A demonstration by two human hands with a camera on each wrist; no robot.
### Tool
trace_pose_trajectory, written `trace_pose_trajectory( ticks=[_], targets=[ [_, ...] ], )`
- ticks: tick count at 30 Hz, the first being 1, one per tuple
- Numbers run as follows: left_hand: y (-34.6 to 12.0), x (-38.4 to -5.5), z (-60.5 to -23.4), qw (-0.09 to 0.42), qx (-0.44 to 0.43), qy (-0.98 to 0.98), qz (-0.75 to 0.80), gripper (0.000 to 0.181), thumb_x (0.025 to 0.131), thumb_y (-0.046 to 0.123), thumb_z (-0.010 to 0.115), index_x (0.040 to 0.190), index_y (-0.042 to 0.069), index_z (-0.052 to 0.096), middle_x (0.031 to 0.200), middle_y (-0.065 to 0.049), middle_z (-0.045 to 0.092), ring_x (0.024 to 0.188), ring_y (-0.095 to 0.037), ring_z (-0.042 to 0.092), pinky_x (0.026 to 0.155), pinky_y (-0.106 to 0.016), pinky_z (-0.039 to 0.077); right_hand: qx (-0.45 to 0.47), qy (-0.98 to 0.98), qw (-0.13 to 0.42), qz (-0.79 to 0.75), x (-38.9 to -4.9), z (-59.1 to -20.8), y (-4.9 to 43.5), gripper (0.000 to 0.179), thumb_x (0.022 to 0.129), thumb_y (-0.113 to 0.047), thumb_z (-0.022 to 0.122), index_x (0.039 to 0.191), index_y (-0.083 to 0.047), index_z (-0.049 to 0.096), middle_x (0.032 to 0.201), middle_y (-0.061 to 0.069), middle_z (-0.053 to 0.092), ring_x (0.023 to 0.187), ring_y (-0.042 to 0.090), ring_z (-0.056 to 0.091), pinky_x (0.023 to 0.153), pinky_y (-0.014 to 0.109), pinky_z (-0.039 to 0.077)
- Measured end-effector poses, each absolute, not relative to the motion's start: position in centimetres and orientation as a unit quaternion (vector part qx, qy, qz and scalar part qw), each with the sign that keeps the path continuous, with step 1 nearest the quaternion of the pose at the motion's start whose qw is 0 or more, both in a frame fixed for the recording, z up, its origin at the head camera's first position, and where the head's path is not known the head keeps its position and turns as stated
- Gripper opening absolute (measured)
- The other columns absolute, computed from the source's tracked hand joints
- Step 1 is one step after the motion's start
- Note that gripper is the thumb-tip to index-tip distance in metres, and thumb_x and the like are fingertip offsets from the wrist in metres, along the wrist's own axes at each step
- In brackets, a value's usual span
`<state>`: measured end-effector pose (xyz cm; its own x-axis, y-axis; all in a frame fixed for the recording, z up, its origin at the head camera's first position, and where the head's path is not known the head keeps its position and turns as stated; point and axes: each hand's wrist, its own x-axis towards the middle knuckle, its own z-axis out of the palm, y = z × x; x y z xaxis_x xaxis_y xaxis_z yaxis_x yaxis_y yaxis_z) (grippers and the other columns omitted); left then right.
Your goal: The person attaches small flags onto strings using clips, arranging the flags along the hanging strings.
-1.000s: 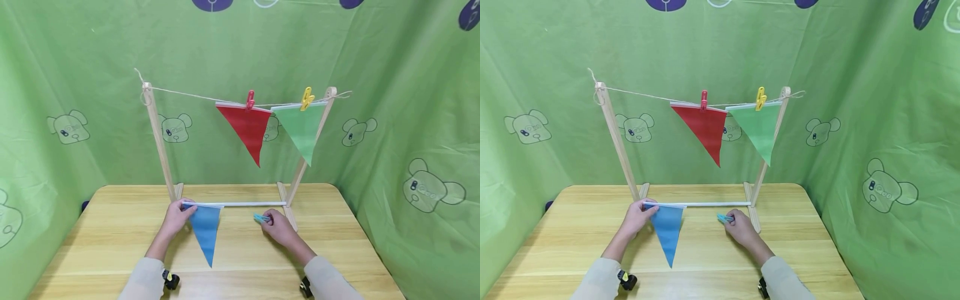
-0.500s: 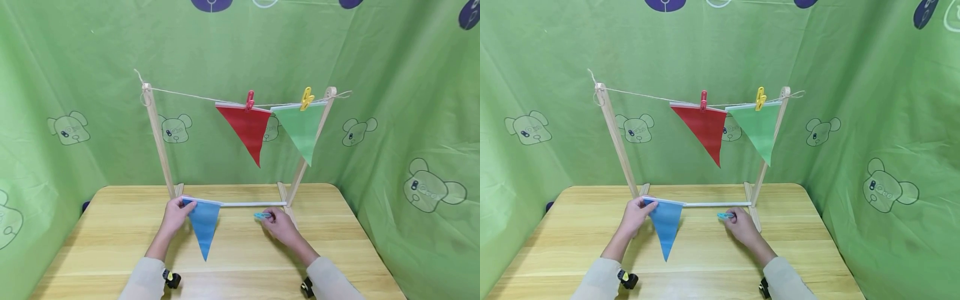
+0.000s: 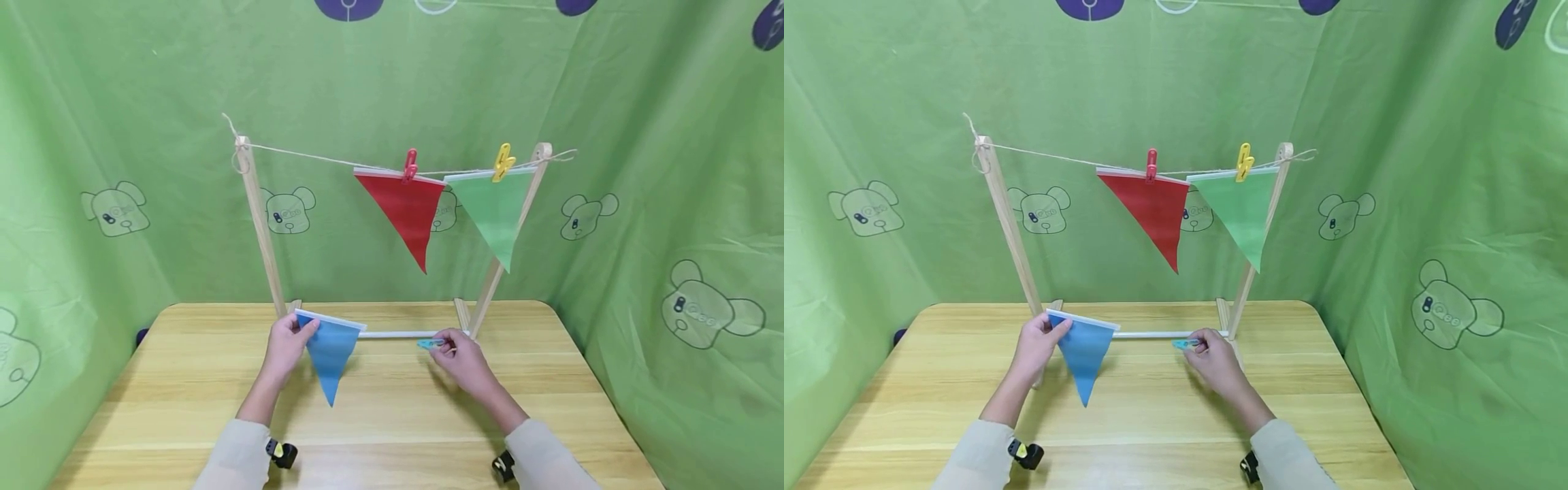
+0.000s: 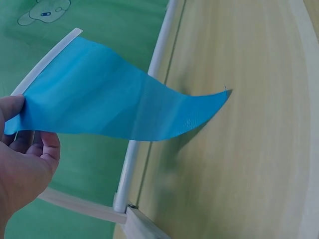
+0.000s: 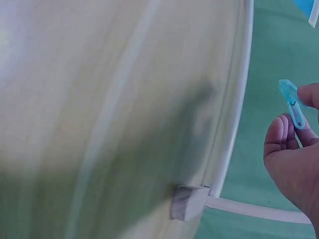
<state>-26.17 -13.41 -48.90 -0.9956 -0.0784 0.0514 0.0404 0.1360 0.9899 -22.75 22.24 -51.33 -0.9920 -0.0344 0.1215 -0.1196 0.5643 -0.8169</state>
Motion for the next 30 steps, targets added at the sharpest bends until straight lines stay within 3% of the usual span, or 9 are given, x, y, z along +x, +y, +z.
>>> trace_pose_trajectory(
  ticks=[8, 18, 30],
  targets=[
    [-13.1, -26.1, -47.6, 0.049, 0.01, -0.738, -0.673, 0.022, 0.1, 0.013, 0.068, 0.11, -0.006, 0.066, 0.118, -0.021, 0.067, 0.092, -0.015, 0.06, 0.078, -0.019, 0.055, 0.054, -0.88, 0.054, 0.469, -23.1, -49.7, 22.6, 0.029, 0.093, -0.006, 0.075, 0.119, 0.0, 0.064, 0.099, 0.01, 0.063, 0.086, 0.016, 0.058, 0.073, 0.019, 0.055],
    [-12.8, -26.0, -46.4, 0.069, 0.006, -0.716, -0.694, 0.022, 0.098, 0.011, 0.07, 0.11, -0.006, 0.066, 0.09, -0.004, 0.069, 0.079, -0.01, 0.062, 0.07, -0.021, 0.056, 0.064, -0.87, 0.074, 0.483, -23.0, -47.5, 22.6, 0.031, 0.092, -0.007, 0.076, 0.118, 0.001, 0.063, 0.099, 0.011, 0.063, 0.087, 0.017, 0.057, 0.072, 0.018, 0.054],
    [-12.6, -25.7, -44.6, 0.106, -0.017, -0.706, -0.7, 0.023, 0.095, 0.007, 0.073, 0.11, -0.01, 0.068, 0.094, -0.008, 0.071, 0.083, -0.009, 0.065, 0.077, -0.02, 0.058, 0.084, -0.873, 0.104, 0.47, -22.7, -45.0, 21.8, 0.032, 0.092, -0.01, 0.078, 0.119, -0.002, 0.064, 0.101, 0.011, 0.066, 0.089, 0.019, 0.06, 0.077, 0.019, 0.055]
  ],
)
